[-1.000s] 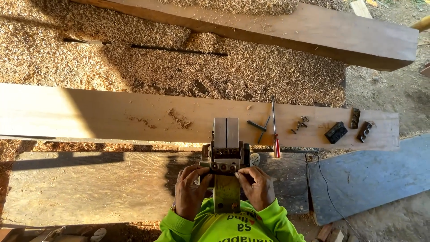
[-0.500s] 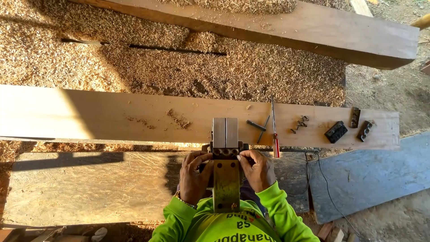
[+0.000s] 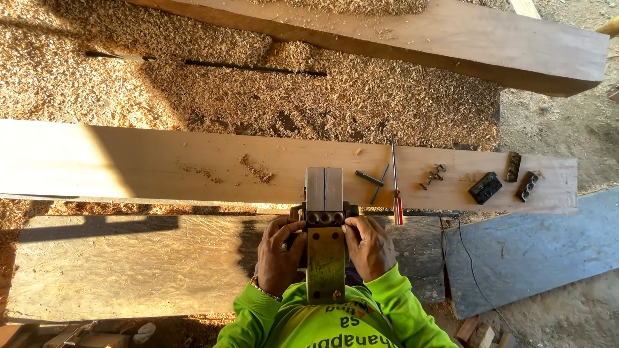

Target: Assembling and adjusting the components of a hand-held woodworking planer using a screwdriver.

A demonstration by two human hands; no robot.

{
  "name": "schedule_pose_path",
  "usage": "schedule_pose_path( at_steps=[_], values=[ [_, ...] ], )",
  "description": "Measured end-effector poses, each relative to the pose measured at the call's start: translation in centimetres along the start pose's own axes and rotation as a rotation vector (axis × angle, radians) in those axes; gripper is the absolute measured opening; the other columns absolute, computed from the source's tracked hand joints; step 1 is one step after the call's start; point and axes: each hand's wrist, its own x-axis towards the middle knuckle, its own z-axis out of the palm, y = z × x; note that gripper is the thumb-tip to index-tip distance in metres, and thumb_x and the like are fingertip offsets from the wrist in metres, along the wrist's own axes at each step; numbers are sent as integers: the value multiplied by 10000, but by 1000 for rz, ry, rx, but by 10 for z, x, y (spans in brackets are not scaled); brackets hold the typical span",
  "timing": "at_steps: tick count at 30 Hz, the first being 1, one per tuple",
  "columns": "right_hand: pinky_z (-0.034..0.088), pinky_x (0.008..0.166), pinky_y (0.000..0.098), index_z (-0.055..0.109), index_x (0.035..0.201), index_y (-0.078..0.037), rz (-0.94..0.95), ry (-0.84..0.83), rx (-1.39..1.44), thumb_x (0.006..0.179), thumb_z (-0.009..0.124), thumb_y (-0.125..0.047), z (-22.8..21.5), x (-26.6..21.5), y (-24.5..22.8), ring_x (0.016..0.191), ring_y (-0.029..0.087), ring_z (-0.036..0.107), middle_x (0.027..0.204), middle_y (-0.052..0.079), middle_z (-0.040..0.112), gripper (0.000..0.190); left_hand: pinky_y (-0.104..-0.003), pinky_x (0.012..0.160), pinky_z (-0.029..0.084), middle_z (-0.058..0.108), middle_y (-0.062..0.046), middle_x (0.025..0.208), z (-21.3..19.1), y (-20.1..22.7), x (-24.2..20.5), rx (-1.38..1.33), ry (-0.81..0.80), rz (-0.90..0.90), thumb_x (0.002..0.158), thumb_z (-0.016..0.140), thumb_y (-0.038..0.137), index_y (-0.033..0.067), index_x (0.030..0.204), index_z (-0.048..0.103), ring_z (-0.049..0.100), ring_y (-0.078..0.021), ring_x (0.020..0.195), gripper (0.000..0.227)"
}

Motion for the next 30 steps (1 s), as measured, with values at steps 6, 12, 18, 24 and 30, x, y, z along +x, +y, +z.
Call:
schedule_pose_path(
  at_steps=[6, 12, 18, 24, 30],
  values=[
    [564, 629, 380, 688, 1022, -19, 69, -72, 9, 919, 718, -126, 0, -4, -2, 742, 267, 716, 956, 130, 711, 152, -374, 905, 556, 711, -66, 1135, -2, 5, 2, -17, -9, -34, 854, 752, 160, 113, 1080, 782, 691, -238, 1063, 234],
    [570, 645, 383, 701, 1176, -23, -112, -3, 30, 905, 735, -101, 4, -10, -9, 785, 266, 707, 970, 128, 695, 284, -364, 902, 558, 711, -59, 1145, -5, 8, 2, -31, -16, -79, 858, 735, 151, 117, 1088, 781, 702, -233, 1054, 237],
    [555, 595, 373, 715, 1217, -25, -57, -52, 7, 899, 755, -108, 13, -12, -2, 687, 235, 666, 874, 111, 655, 331, -360, 901, 568, 710, -54, 1151, -1, 4, 3, -27, -22, -83, 868, 733, 146, 109, 1077, 787, 706, -221, 1057, 219],
    [545, 593, 368, 732, 1219, -41, -77, -40, 5, 895, 761, -105, 14, -13, 1, 683, 221, 656, 859, 100, 654, 331, -346, 886, 582, 712, -47, 1154, -2, 6, 2, -47, -36, -123, 874, 728, 152, 111, 1078, 792, 716, -202, 1042, 217],
    [542, 576, 363, 740, 1219, -66, -51, -38, 20, 885, 770, -108, 14, -13, 0, 668, 215, 654, 844, 94, 648, 338, -342, 876, 580, 713, -48, 1149, -3, 7, 3, -54, -40, -132, 878, 721, 152, 110, 1082, 793, 718, -203, 1029, 220]
  ],
)
